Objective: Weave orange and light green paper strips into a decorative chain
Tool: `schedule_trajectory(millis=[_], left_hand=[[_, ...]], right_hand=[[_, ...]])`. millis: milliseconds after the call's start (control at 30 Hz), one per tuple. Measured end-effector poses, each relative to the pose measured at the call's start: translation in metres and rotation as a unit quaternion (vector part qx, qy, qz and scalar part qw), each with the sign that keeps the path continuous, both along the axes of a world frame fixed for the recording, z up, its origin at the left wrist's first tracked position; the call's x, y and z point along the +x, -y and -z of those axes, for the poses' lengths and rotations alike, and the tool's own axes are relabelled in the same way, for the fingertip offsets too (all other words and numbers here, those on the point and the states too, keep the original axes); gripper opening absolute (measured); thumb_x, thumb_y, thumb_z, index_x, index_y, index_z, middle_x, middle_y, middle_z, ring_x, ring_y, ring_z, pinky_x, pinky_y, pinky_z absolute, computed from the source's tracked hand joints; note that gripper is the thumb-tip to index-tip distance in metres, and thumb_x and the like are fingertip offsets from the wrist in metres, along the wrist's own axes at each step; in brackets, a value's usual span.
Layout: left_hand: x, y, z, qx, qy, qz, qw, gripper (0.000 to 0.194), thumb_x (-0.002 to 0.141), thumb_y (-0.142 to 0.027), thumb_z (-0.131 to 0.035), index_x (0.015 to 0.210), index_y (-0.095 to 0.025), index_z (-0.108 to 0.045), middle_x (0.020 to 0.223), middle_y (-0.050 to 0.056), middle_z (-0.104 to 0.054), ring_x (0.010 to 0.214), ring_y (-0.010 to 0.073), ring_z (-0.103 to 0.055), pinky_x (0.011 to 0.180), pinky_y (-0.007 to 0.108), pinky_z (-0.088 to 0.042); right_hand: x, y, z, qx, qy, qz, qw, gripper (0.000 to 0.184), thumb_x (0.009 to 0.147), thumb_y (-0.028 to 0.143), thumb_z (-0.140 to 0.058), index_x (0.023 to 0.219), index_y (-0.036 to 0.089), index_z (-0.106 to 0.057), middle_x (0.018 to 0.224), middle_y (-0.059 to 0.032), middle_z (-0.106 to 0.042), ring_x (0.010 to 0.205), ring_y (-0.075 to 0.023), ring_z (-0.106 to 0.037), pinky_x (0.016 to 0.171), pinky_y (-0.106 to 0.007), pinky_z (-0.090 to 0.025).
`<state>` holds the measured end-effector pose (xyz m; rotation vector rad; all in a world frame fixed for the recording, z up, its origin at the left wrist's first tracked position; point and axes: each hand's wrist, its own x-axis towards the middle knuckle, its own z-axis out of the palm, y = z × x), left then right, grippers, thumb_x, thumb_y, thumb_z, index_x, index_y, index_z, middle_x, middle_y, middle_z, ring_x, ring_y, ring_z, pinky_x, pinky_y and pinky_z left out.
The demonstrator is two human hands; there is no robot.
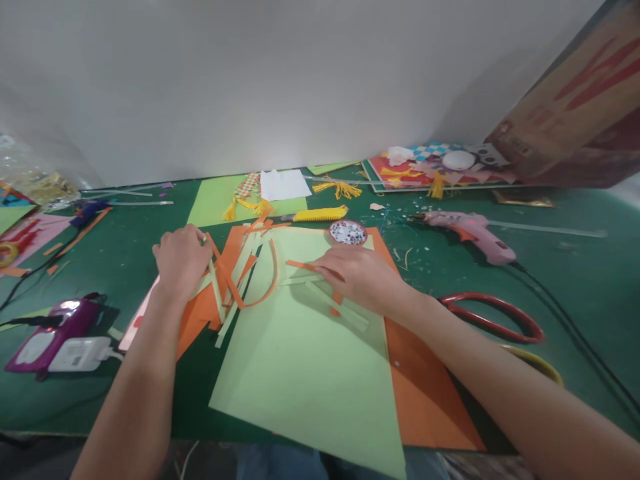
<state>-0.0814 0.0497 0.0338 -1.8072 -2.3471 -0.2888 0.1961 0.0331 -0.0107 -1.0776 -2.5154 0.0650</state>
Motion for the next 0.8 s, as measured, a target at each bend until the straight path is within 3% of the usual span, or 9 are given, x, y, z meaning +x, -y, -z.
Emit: schedule_trajectory(millis=[200,400,500,633,800], left_hand=[[0.001,-0.001,0.008,-0.021,-0.036,0.011,0.999,0.022,0.07,-0.019,-0.05,0.088,-0.016,-0.063,0.08,0.019,-0.07,0.086,0.038,-0.062,0.072,0.051,-0.046],[0.004,0.0,0.005,-0.011,0.013,0.016,1.0,0.024,0.072,-0.016,-0.05,0.092,-0.015,-0.062,0.084,0.017,-0.069,0.094,0.0393,-0.06,0.08,0.054,-0.041],[0.017,0.001,0.005,0.033,0.008,0.074,0.997,0.018,0.08,-0.024,-0.048,0.088,-0.017,-0.063,0.096,0.017,-0.066,0.107,0.039,-0.053,0.089,0.054,-0.037],[0.038,0.0,0.016,0.053,-0.018,0.184,0.981,0.021,0.083,-0.03,-0.047,0.079,-0.018,-0.064,0.1,0.012,-0.065,0.107,0.0314,-0.052,0.094,0.046,-0.037],[0.05,-0.001,0.026,0.022,-0.05,0.205,0.977,0.017,0.08,-0.025,-0.051,0.082,-0.016,-0.065,0.1,0.013,-0.065,0.108,0.0318,-0.051,0.093,0.046,-0.038]], right_hand=[[0.0,0.001,-0.002,-0.005,0.012,0.001,1.0,0.031,0.093,0.02,-0.04,0.084,0.015,-0.069,0.079,-0.0085,-0.069,0.076,-0.0194,-0.061,0.063,-0.028,-0.039],[-0.001,0.0,-0.001,0.005,0.007,0.003,1.0,0.031,0.092,0.02,-0.04,0.081,0.015,-0.069,0.077,-0.0075,-0.068,0.074,-0.0188,-0.06,0.062,-0.028,-0.038],[-0.001,0.0,0.0,0.001,0.01,0.005,1.0,0.031,0.092,0.02,-0.04,0.081,0.015,-0.069,0.077,-0.0076,-0.068,0.075,-0.019,-0.06,0.062,-0.028,-0.038],[-0.001,0.0,-0.002,-0.006,0.015,0.003,1.0,0.031,0.092,0.019,-0.04,0.083,0.015,-0.069,0.078,-0.0078,-0.069,0.075,-0.0192,-0.06,0.064,-0.029,-0.039],[-0.002,0.0,-0.003,0.007,0.015,-0.004,1.0,0.029,0.092,0.019,-0.041,0.083,0.014,-0.069,0.074,-0.007,-0.068,0.072,-0.0182,-0.059,0.062,-0.028,-0.038]])
